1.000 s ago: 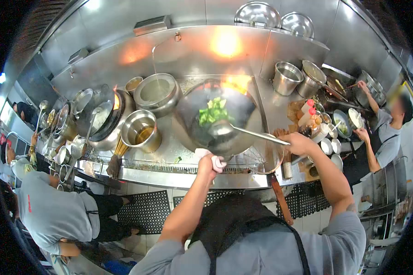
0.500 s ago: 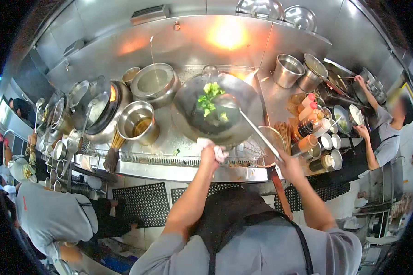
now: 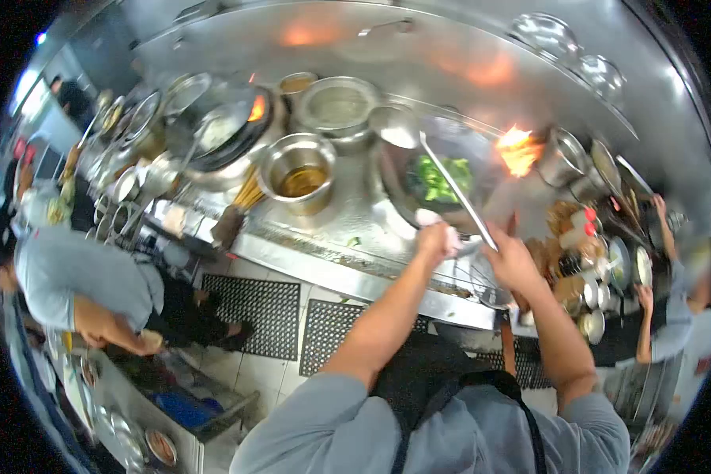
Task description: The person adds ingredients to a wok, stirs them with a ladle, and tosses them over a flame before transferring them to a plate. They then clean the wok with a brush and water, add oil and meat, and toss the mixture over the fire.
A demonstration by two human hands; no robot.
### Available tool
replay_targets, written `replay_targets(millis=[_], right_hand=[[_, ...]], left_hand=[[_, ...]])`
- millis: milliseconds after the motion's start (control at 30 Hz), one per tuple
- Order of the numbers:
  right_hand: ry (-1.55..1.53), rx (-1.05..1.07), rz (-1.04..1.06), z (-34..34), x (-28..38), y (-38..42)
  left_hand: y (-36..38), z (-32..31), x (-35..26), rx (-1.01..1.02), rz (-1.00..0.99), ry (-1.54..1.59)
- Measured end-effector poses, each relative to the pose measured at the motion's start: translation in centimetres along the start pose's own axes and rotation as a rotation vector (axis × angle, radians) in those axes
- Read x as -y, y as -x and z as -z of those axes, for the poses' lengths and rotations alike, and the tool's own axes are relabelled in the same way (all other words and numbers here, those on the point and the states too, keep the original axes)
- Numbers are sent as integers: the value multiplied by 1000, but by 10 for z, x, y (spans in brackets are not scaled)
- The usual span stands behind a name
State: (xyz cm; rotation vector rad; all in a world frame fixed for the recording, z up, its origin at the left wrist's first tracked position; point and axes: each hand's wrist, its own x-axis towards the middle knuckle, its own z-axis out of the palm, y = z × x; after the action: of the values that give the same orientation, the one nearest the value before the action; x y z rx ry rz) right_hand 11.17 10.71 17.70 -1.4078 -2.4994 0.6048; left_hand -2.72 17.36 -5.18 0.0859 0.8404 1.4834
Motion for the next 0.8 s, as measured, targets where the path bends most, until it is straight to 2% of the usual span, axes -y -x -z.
replay_targets(millis=[33, 100, 200, 267, 300, 333, 467, 533, 600, 633, 667, 700, 733, 800], right_hand=[[27, 24, 108, -17, 12, -38], [8, 71, 308, -40, 56, -102], [304, 265, 368, -86, 122, -186], [588, 374, 365, -107, 167, -210], [545, 321, 469, -121, 171, -218], [571, 306, 472, -134, 177, -222], [648, 253, 393, -127, 180, -216], [589, 265, 347, -88, 178, -193], [598, 208, 435, -25, 157, -163], [595, 246, 342, 2, 146, -150], [514, 250, 280, 38, 142, -129], [441, 190, 307, 62, 122, -116], [518, 157, 284, 85, 108, -100], [586, 10, 453, 108, 40, -96]], left_hand=[[18, -11, -13, -29, -29, -41], [54, -29, -48, 28, 81, -83], [53, -22, -55, 148, 137, -294], [3, 0, -1, 329, -144, 78], [4, 2, 6, 557, -164, 253], [3, 4, 12, 793, -142, 423], [24, -14, -9, 575, -48, 415], [28, -15, -21, 439, -32, 402], [22, -11, -25, 207, 48, 56], [19, -12, -24, 91, 85, -119], [21, -14, -21, 133, 68, 4], [26, -19, -26, 42, 72, -27], [13, -14, -17, -5, 63, -33], [5, -11, -11, -15, 66, -41]])
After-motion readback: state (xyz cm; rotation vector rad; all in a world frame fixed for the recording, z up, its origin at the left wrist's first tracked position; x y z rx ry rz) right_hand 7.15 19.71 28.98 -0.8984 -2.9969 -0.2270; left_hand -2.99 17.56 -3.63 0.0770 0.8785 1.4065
